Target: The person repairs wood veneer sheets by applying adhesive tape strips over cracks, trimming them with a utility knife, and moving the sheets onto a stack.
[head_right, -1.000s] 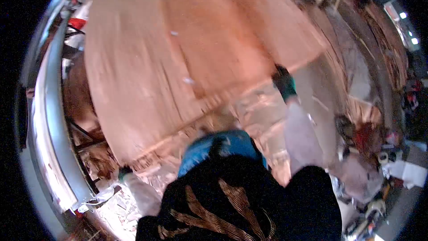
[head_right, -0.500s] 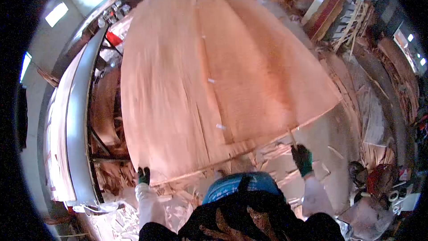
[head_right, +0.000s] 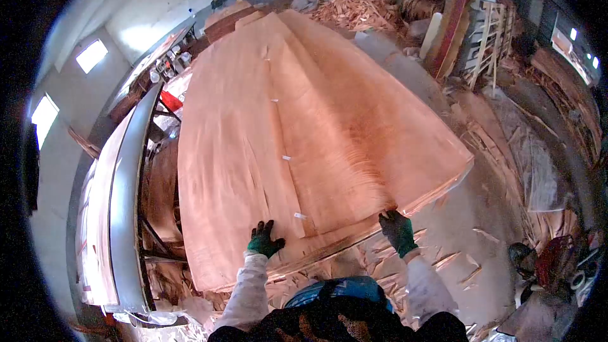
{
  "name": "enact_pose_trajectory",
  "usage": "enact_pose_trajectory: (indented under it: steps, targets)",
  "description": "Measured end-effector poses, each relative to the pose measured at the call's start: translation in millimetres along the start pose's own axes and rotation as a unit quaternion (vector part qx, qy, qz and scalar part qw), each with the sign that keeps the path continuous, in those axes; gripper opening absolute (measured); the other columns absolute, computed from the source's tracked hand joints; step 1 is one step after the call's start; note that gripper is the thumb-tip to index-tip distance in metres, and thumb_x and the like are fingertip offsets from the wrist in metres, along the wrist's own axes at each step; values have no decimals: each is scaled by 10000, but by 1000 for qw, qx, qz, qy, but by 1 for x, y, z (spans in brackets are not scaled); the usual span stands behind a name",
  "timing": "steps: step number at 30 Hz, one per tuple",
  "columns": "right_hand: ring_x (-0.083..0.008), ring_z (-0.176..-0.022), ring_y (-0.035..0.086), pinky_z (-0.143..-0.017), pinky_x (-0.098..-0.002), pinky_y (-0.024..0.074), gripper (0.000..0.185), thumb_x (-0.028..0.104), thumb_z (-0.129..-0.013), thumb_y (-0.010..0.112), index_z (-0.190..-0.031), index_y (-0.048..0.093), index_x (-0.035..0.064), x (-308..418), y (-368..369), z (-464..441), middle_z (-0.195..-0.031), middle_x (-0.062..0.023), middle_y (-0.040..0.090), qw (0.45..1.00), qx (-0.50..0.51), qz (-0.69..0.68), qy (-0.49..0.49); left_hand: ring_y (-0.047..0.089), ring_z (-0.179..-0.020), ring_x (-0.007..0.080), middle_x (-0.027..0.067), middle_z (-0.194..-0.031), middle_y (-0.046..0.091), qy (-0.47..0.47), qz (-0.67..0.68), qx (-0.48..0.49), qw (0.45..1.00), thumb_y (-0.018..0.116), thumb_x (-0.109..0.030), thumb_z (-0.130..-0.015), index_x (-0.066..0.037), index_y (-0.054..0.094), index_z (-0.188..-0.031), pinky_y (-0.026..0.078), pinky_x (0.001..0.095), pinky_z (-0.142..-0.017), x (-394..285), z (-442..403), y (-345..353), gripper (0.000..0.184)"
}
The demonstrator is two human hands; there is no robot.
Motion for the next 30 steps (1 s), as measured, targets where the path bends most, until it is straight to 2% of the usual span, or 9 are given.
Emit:
enact_pose_trajectory:
  steps: [4, 7, 10, 12, 17, 21, 22, 26, 30]
  targets:
    - [-197, -458, 558, -465, -331, 457, 261, 242, -903, 589, -722, 575, 55, -10, -25, -2, -553, -94, 549, 995, -2, -67, 74, 195, -1401, 389, 215, -1504, 245, -16, 22, 9, 1000, 708, -507, -704, -202, 316, -1444, 177, 444, -1150, -6, 4, -3, 892]
    - [-229, -502, 581, -475, -364, 467, 255, 235, -902, 573, -717, 587, 60, -10, -44, -11, -561, -106, 553, 993, 0, 111, -29, 171, -1410, 386, 201, -1517, 222, 25, 2, 2, 1000, 719, -499, -699, -214, 302, -1454, 189, 438, -1150, 11, -9, 16, 907]
    - [-150, -451, 497, -436, -313, 400, 272, 277, -872, 643, -730, 588, 51, -74, -52, -33, -528, -49, 516, 989, -31, 56, -137, 204, -1405, 357, 223, -1483, 291, 8, -11, 0, 1000, 679, -534, -720, -107, 306, -1449, 157, 439, -1151, 5, -4, 10, 924]
    - [-144, -441, 488, -431, -313, 393, 285, 293, -860, 659, -751, 592, 38, -82, -59, -40, -523, -54, 517, 981, -53, 96, -159, 173, -1404, 399, 203, -1511, 235, -15, -13, 20, 1000, 698, -523, -710, -163, 292, -1458, 178, 460, -1145, 9, -4, 12, 924]
    - [-389, -710, 620, -581, -462, 503, 219, 268, -858, 581, -782, 611, 64, -51, -90, -27, -744, -207, 628, 962, -104, 240, -78, 138, -1402, 440, 187, -1534, 182, -59, 3, 50, 997, 720, -514, -706, -215, 274, -1468, 197, 475, -1141, 0, 1, 4, 932]
    - [-297, -513, 607, -495, -396, 487, 266, 287, -872, 602, -750, 601, 51, -73, -108, -26, -638, -159, 615, 997, -49, 58, 9, 179, -1409, 376, 222, -1510, 226, 3, -32, 39, 999, 701, -541, -703, -146, 263, -1471, 142, 451, -1157, 6, -10, 11, 968]
    - [-85, -452, 464, -431, -263, 376, 201, 208, -860, 671, -754, 614, 47, -58, -119, -18, -534, 13, 503, 996, -66, -16, 56, 198, -1407, 355, 222, -1499, 255, -12, -30, 34, 999, 704, -542, -705, -133, 279, -1465, 133, 451, -1159, 9, -11, 12, 962]
    - [-183, -443, 536, -443, -339, 435, 199, 241, -873, 618, -808, 624, 53, -101, -149, -18, -571, -91, 578, 993, -66, -69, 76, 182, -1385, 452, 234, -1503, 232, 20, -4, 12, 1000, 724, -488, -707, -179, 301, -1456, 179, 471, -1147, 14, -14, 16, 914]
    - [-205, -478, 591, -456, -334, 465, 204, 260, -882, 604, -836, 639, 63, -157, -201, -13, -582, -94, 604, 984, -89, 141, 63, 222, -1389, 398, 242, -1486, 267, -3, -12, 9, 1000, 716, -464, -715, -150, 309, -1450, 178, 442, -1152, 2, -7, 5, 897]
Point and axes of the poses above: each hand's wrist, its own z-axis away from the middle knuckle, its own y-axis out of the palm, x = y × z, the point moved 8 cm from there along -z, towards the middle knuckle
